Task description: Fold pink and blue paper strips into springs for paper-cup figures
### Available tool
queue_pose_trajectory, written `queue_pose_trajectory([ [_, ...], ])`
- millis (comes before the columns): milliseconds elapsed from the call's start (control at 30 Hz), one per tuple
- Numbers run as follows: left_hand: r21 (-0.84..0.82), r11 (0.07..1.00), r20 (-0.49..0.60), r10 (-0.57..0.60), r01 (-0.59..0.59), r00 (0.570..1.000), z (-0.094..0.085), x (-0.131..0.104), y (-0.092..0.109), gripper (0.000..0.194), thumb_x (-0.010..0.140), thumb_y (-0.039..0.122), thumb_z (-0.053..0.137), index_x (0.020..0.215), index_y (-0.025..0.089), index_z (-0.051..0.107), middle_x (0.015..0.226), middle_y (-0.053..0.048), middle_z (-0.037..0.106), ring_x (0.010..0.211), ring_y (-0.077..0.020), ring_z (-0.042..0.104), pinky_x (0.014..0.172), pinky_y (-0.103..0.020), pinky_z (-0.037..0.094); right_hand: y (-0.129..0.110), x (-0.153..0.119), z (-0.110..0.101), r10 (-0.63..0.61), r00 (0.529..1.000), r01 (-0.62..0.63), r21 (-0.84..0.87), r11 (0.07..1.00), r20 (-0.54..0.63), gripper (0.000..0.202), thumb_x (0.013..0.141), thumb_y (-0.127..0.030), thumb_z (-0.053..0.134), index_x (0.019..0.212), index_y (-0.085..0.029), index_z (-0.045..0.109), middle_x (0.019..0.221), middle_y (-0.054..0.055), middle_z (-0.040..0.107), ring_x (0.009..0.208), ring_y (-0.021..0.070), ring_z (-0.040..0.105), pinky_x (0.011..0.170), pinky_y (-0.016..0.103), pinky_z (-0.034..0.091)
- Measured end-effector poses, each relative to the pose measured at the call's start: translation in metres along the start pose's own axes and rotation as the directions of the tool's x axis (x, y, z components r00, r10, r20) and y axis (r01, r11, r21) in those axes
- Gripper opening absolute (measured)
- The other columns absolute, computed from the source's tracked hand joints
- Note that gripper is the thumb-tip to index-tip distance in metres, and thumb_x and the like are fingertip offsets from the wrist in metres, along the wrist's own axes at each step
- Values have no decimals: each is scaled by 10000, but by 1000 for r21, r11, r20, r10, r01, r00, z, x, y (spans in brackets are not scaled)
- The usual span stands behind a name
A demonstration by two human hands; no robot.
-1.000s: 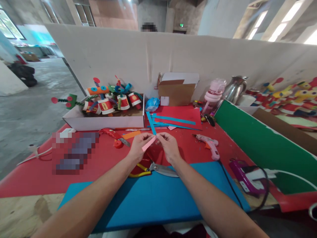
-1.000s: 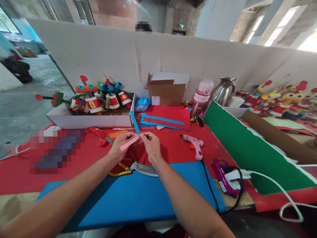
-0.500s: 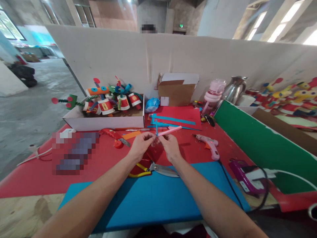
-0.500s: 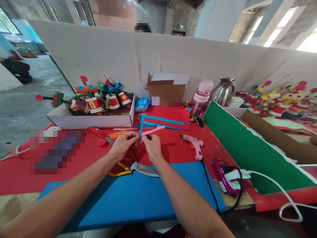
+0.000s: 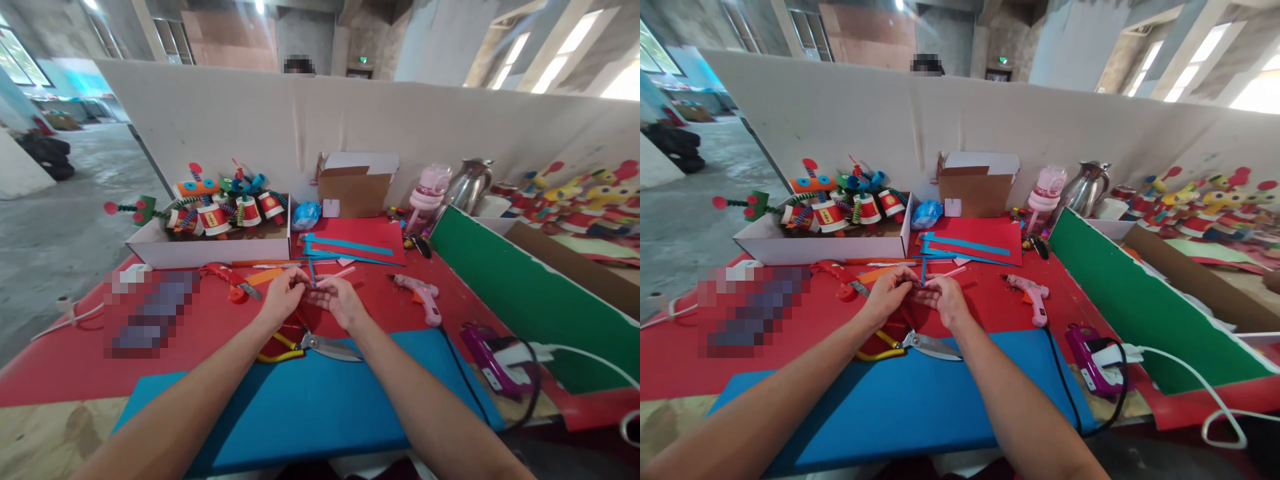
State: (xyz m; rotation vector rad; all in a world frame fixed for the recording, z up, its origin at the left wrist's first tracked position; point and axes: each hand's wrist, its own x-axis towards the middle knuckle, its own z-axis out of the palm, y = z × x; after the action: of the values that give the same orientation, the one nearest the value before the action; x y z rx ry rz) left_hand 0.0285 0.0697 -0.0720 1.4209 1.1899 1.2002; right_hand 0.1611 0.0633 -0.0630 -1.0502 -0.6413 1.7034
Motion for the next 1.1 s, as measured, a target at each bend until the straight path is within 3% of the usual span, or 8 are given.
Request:
queue_pose_trajectory([
  [100, 66, 998, 3, 22, -23, 1000, -1, 0, 1, 150, 619, 137, 458, 684, 183, 585, 654, 8, 619, 636, -135, 561, 607, -238, 428, 2, 1, -1, -15, 1000, 15, 18, 1000, -22, 88, 675, -211, 581, 747, -167, 605, 568, 0, 622, 521, 151, 629, 650, 340, 558],
  [200, 89, 996, 10, 15, -16, 1000, -2, 0, 2, 145, 640, 160, 476, 692, 181, 609, 656, 6, 622, 623, -131, 542, 595, -233, 405, 5, 3, -1, -123, 991, 122, -20, 992, -57, 127, 647, -213, 670, 749, -176, 604, 579, -9, 623, 538, 150, 633, 641, 328, 554],
  [333, -5, 1000, -6, -22, 22, 1000, -1, -1, 6, 104, 689, 260, 533, 710, 184, 601, 649, 9, 608, 613, -135, 537, 590, -237, 399, 6, 3, 0, -285, 956, 271, -170, 948, -69, 182, 621, -268, 710, 756, -182, 623, 615, 4, 654, 574, 168, 647, 621, 316, 546],
  [533, 80, 997, -7, 24, -23, 1000, -1, -2, 14, 236, 722, 371, 603, 602, 176, 545, 567, 32, 525, 556, -111, 453, 545, -231, 344, 3, -3, 3, -545, 839, 473, -484, 736, -8, 92, 672, -279, 656, 727, -205, 652, 707, 30, 689, 634, 201, 664, 640, 324, 532],
  [667, 75, 997, -62, -5, 9, 998, -1, -2, 15, 215, 661, 335, 652, 570, 171, 548, 543, 41, 510, 547, -102, 439, 547, -229, 340, 3, -4, 4, -611, 791, 512, -593, 621, 44, 81, 693, -270, 641, 743, -209, 655, 734, 36, 692, 663, 202, 662, 659, 321, 519],
  [800, -128, 987, -62, -101, 92, 993, -2, 0, 12, 251, 634, 386, 678, 595, 163, 569, 536, 35, 529, 507, -93, 440, 518, -225, 343, 7, 2, 2, -546, 835, 514, -440, 736, 61, 137, 656, -268, 670, 771, -204, 631, 765, 31, 698, 719, 191, 669, 712, 314, 521],
  [933, -241, 966, -34, -109, 98, 993, -2, 1, 10, 272, 621, 396, 703, 596, 159, 572, 523, 31, 525, 504, -87, 437, 524, -224, 340, 9, 7, 1, -426, 904, 423, -245, 872, 45, 187, 612, -305, 697, 744, -195, 622, 689, 3, 668, 648, 147, 625, 690, 285, 504],
  [1100, -283, 951, 2, -131, 127, 991, 1, -1, 13, 265, 621, 389, 708, 607, 155, 585, 569, 9, 578, 526, -87, 454, 533, -223, 349, 5, 3, 2, -339, 938, 347, -189, 919, 77, 234, 597, -377, 734, 700, -189, 641, 625, -4, 641, 604, 134, 579, 659, 272, 479],
])
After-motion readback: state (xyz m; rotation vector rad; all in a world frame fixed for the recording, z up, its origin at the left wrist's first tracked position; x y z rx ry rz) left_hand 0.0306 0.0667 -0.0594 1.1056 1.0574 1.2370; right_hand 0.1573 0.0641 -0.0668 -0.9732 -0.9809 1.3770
